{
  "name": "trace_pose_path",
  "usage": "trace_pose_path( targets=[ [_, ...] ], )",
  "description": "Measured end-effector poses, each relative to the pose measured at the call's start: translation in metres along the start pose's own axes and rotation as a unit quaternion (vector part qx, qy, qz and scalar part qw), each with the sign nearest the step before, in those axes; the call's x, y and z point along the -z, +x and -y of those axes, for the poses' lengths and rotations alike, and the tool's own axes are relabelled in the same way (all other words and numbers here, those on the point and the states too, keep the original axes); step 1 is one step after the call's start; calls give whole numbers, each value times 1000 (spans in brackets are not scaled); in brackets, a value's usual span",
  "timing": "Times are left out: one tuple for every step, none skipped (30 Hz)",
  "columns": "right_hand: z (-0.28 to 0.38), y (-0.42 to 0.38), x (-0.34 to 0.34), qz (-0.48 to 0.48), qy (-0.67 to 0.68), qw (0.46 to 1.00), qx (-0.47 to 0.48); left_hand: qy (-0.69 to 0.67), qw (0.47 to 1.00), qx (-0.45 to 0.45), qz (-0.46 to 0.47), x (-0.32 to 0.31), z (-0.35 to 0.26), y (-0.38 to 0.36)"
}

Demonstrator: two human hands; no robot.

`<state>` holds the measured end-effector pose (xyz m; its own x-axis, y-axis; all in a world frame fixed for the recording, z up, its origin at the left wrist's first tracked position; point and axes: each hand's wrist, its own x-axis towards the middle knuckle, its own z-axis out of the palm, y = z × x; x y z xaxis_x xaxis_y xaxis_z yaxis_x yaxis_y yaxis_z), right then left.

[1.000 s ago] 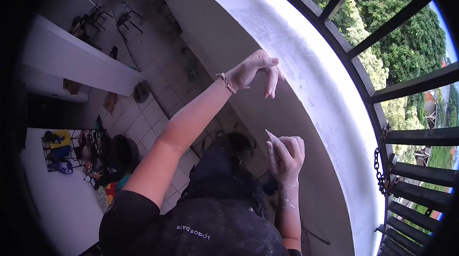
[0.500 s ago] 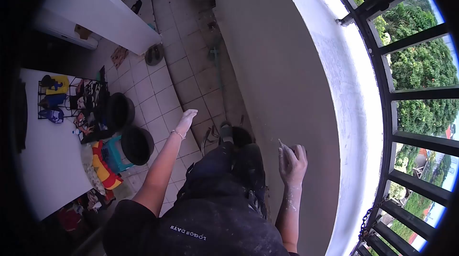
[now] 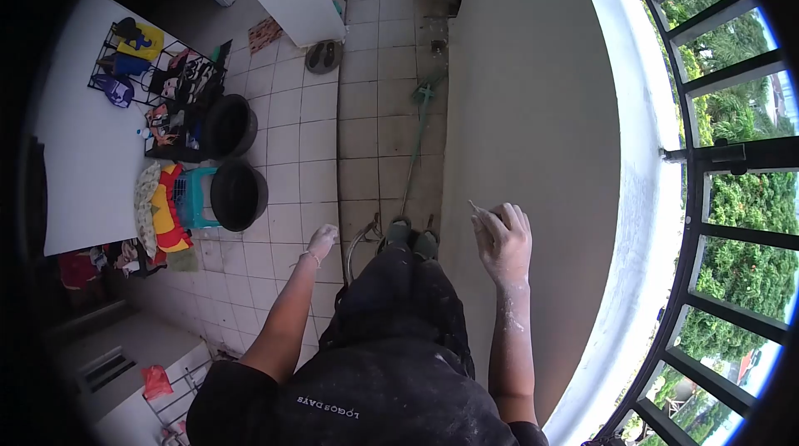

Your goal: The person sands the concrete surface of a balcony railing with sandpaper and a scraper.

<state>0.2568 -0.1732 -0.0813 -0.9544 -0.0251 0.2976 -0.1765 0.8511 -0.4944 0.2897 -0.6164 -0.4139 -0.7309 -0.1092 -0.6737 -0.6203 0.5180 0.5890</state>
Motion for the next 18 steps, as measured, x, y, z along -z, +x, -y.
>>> trace_pose_path(
  targets=[
    [-2, 9, 0, -4, 4, 1000, 14, -11, 1000, 5, -13, -6, 32, 9],
    [-2, 16, -1, -6, 9, 1000, 25, -20, 999, 12, -24, -15, 74, 21],
    [-2, 21, -1, -5, 10, 1000, 26, -26, 999, 20, -31, -21, 106, 22],
    [-2, 26, 1, -5, 8, 1000, 26, 6, 999, 32, -43, -26, 126, 16],
    [-2, 30, 2, -6, 5, 1000, 29, 37, 997, 42, -55, -31, 141, 11],
    [-4, 31, 3, -5, 9, 1000, 25, 65, 994, 52, -67, -38, 149, 7],
    [-7, 32, 3, -4, 12, 1000, 24, 63, 996, 57, -40, -42, 147, 0],
    [-11, 33, 2, -3, 16, 1000, 24, 58, 996, 62, -13, -44, 147, -7],
    [-18, 35, 0, 1, 15, 1000, 15, 36, 997, 72, -7, -52, 151, -8],
    [-27, 37, -3, 5, 15, 1000, 6, 15, 997, 82, -1, -60, 157, -10],
    [-35, 40, -5, 9, 17, 1000, -3, -24, 995, 95, -16, -75, 173, -1],
    [-44, 44, -8, 13, 19, 999, -35, -62, 992, 108, -30, -84, 180, 10],
    [-56, 50, -14, 4, 10, 999, -41, -86, 990, 112, -31, -87, 172, 12],
    [-69, 55, -23, -6, 1, 999, -50, -109, 987, 115, -30, -91, 154, 7],
    [-80, 62, -31, -13, 4, 998, -61, -131, 984, 119, -27, -93, 142, 10],
    [-90, 68, -43, -25, 12, 998, -59, -124, 987, 99, -29, -96, 144, 19],
    [-101, 74, -56, -35, 18, 998, -58, -117, 989, 83, -30, -101, 149, 27],
    [-113, 80, -72, -44, 26, 997, -57, -111, 991, 66, -31, -107, 158, 38]
  ],
)
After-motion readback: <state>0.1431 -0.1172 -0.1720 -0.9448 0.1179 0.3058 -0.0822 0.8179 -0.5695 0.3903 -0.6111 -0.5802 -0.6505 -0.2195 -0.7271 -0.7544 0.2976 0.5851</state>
